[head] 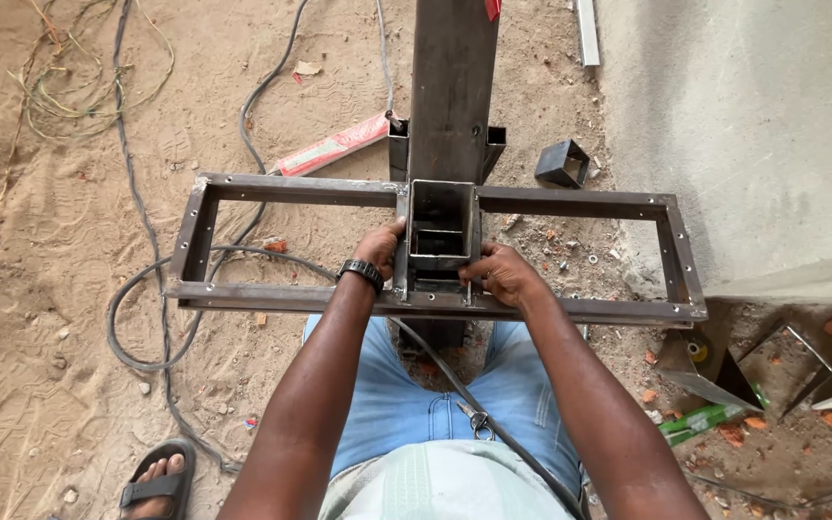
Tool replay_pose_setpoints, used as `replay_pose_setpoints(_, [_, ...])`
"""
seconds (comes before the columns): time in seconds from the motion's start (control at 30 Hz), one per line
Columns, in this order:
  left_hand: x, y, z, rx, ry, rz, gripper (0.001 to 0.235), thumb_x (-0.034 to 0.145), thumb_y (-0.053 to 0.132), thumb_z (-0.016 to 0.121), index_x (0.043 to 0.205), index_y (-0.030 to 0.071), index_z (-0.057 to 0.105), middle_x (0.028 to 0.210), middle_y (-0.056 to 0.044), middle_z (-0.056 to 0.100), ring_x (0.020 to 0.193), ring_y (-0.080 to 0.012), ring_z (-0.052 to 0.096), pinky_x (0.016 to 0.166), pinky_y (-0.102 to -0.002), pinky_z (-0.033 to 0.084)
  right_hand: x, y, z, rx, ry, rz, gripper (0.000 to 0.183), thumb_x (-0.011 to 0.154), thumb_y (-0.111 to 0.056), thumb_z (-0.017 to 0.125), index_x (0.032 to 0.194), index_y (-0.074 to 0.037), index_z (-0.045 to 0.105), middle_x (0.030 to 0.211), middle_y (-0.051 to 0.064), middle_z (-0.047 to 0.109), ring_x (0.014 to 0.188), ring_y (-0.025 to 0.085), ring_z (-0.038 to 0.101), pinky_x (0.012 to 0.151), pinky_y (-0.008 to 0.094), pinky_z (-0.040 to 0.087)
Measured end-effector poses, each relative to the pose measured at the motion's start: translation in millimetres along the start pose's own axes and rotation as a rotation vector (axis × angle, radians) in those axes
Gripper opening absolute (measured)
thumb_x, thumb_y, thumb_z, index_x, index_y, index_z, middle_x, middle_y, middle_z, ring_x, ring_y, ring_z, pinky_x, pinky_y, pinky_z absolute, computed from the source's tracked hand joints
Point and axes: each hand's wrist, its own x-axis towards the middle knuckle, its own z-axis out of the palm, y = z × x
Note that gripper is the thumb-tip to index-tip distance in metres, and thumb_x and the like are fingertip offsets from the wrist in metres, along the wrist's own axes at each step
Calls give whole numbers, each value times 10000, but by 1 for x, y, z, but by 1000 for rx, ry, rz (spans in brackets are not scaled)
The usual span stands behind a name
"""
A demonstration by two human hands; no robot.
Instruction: Welding and grinding a metal frame assembly on the ground.
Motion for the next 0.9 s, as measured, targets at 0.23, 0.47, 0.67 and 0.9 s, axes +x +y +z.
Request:
replay_pose_setpoints(0.23, [16, -5, 4, 5, 66, -21, 309, 1035, 288, 552, 1066, 9, 682, 940, -123, 754, 753, -222, 718, 695, -386, 627, -1, 3, -1, -10, -14, -33, 389, 703, 178, 728, 1065, 43, 682, 940, 165, 737, 808, 258, 737, 711, 373, 645])
replay_pose_setpoints(0.47, [30, -13, -1, -75, 21, 45, 315, 1050, 275, 524, 1049, -3, 673, 905, -128, 732, 740, -240, 698, 700, -411, 613, -2, 2, 2, -42, -4, -13, 403, 711, 174, 716, 1087, 28, 702, 937, 163, 744, 804, 251, 734, 717, 362, 634])
replay_pose_setpoints(0.67, [13, -7, -2, -36, -45, -55, 349, 1046, 314, 507, 1056, 19, 692, 947, -119, 762, 751, -226, 725, 706, -386, 621, 11, 9, -10, -44, -47, -34, 347, 717, 149, 727, 1031, 11, 677, 918, 154, 732, 775, 249, 713, 673, 352, 593])
replay_pose_setpoints(0.9, [-25, 1, 1, 187, 21, -16, 283, 1062, 318, 517, 1015, 78, 659, 866, -89, 738, 670, -192, 692, 597, -376, 598, 4, 0, 0, -54, 2, -16, 368, 684, 152, 736, 1013, 5, 664, 896, 146, 737, 788, 245, 724, 657, 332, 603])
